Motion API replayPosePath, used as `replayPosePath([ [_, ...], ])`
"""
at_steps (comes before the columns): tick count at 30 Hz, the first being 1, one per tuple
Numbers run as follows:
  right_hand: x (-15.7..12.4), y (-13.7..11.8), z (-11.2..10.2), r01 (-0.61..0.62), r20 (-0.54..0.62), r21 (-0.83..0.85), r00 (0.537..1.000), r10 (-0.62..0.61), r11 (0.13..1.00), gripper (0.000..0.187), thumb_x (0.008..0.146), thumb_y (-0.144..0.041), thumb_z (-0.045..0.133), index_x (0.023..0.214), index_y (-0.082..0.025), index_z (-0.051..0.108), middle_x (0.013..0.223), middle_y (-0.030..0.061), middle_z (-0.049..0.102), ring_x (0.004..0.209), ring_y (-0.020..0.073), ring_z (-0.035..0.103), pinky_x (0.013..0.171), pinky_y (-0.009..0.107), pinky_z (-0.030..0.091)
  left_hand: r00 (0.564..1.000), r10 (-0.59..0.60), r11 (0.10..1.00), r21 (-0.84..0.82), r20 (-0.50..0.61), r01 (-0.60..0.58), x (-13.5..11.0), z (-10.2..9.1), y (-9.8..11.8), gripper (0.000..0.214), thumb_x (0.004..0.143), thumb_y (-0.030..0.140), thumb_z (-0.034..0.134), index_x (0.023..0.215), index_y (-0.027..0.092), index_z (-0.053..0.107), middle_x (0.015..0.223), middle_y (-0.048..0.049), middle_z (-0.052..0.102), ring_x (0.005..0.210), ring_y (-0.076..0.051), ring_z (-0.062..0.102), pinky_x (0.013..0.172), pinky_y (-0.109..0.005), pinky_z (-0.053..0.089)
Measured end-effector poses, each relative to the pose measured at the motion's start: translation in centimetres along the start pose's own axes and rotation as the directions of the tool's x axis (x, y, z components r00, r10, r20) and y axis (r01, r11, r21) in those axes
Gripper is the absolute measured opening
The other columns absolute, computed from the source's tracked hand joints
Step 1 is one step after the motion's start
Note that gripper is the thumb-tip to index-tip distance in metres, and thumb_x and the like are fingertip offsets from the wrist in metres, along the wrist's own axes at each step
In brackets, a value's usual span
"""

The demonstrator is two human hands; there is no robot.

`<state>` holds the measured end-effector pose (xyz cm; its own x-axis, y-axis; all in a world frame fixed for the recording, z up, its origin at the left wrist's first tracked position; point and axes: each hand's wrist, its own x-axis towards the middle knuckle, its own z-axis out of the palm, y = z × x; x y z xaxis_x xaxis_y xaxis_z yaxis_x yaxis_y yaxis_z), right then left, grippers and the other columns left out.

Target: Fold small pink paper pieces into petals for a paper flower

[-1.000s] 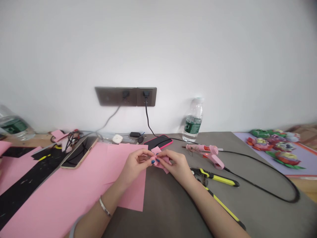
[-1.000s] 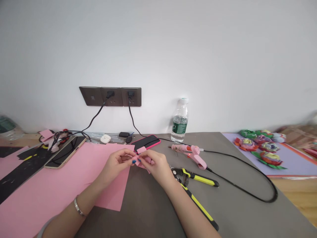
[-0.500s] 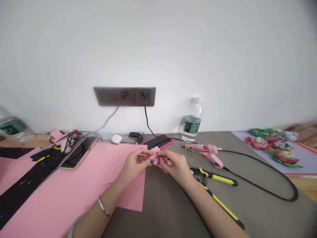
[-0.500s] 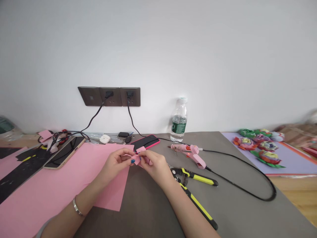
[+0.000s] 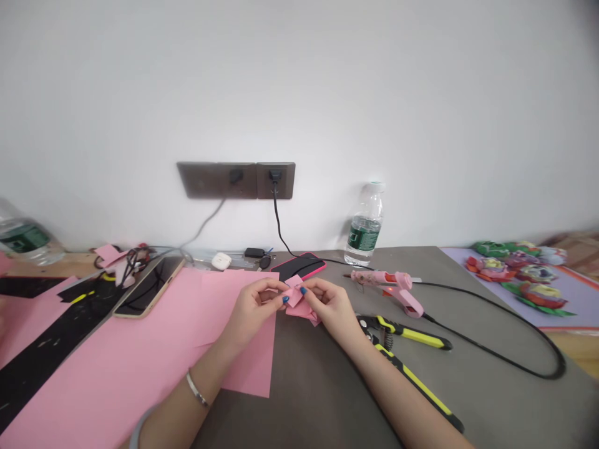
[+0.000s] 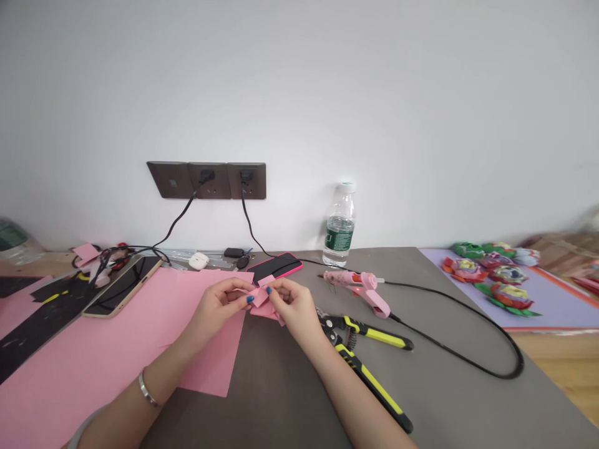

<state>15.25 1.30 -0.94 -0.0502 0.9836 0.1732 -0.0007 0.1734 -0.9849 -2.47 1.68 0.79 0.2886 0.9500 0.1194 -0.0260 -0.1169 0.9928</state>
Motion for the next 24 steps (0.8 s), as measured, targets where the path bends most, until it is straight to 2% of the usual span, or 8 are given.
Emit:
replayPosePath([
  [4, -0.07, -0.21, 0.15, -0.027, -0.003, 0.031, 1.0, 0.027, 0.999, 0.031, 0.076, -0.048, 0.067, 0.073, -0.018, 0.062, 0.055, -0.0003, 0.06, 0.04, 0.0102, 0.047, 0.034, 0.02, 0.033, 0.991, 0.124, 0.97, 0.216, -0.054, -0.109, -0.37, 0.16, 0.23, 0.011, 0.081, 0.029, 0.068, 0.085, 0.02, 0.071, 0.088, -0.0051, 0.07, 0.077, -0.018, 0.067, 0.071, -0.028, 0.056],
  [9, -0.11, -0.11, 0.18, -0.039, 0.027, 0.046, 0.999, 0.038, 0.998, 0.033, 0.076, -0.05, 0.067, 0.076, -0.017, 0.062, 0.057, -0.0005, 0.061, 0.038, 0.0081, 0.044, 0.034, 0.02, 0.032, 0.974, 0.221, 0.893, 0.411, -0.041, -0.186, -0.75, 0.06, 0.37, 0.009, 0.082, 0.026, 0.066, 0.086, 0.024, 0.073, 0.087, -0.0056, 0.072, 0.077, -0.02, 0.066, 0.064, -0.027, 0.054],
  [17, -0.17, -0.25, 0.04, -0.032, 0.069, 0.027, 0.997, 0.03, 0.999, 0.034, 0.077, -0.052, 0.066, 0.078, -0.018, 0.064, 0.063, 0.0022, 0.065, 0.044, 0.0112, 0.052, 0.034, 0.02, 0.034, 0.951, 0.297, 0.823, 0.527, -0.083, -0.211, -0.88, 0.16, 0.25, 0.013, 0.079, 0.022, 0.067, 0.087, 0.027, 0.076, 0.087, -0.0049, 0.075, 0.07, -0.021, 0.066, 0.067, -0.031, 0.05],
  [22, -0.12, -0.09, -0.06, -0.033, 0.071, 0.025, 0.997, 0.031, 0.999, 0.034, 0.077, -0.051, 0.067, 0.08, -0.018, 0.066, 0.062, 0.0006, 0.063, 0.042, 0.01, 0.048, 0.034, 0.02, 0.033, 0.944, 0.309, 0.806, 0.56, -0.118, -0.193, -1.03, 0.37, 0.25, 0.015, 0.077, 0.019, 0.066, 0.084, 0.028, 0.077, 0.081, -0.0035, 0.076, 0.064, -0.019, 0.065, 0.064, -0.03, 0.048],
  [24, -0.1, 0.01, -0.08, -0.03, 0.073, 0.031, 0.997, 0.027, 0.999, 0.032, 0.078, -0.05, 0.066, 0.08, -0.018, 0.065, 0.061, 0.0002, 0.061, 0.042, 0.01, 0.048, 0.035, 0.02, 0.033, 0.948, 0.28, 0.828, 0.538, -0.154, -0.157, -0.93, 0.35, 0.28, 0.014, 0.076, 0.018, 0.065, 0.082, 0.026, 0.076, 0.077, -0.0025, 0.075, 0.063, -0.019, 0.065, 0.064, -0.029, 0.048],
])
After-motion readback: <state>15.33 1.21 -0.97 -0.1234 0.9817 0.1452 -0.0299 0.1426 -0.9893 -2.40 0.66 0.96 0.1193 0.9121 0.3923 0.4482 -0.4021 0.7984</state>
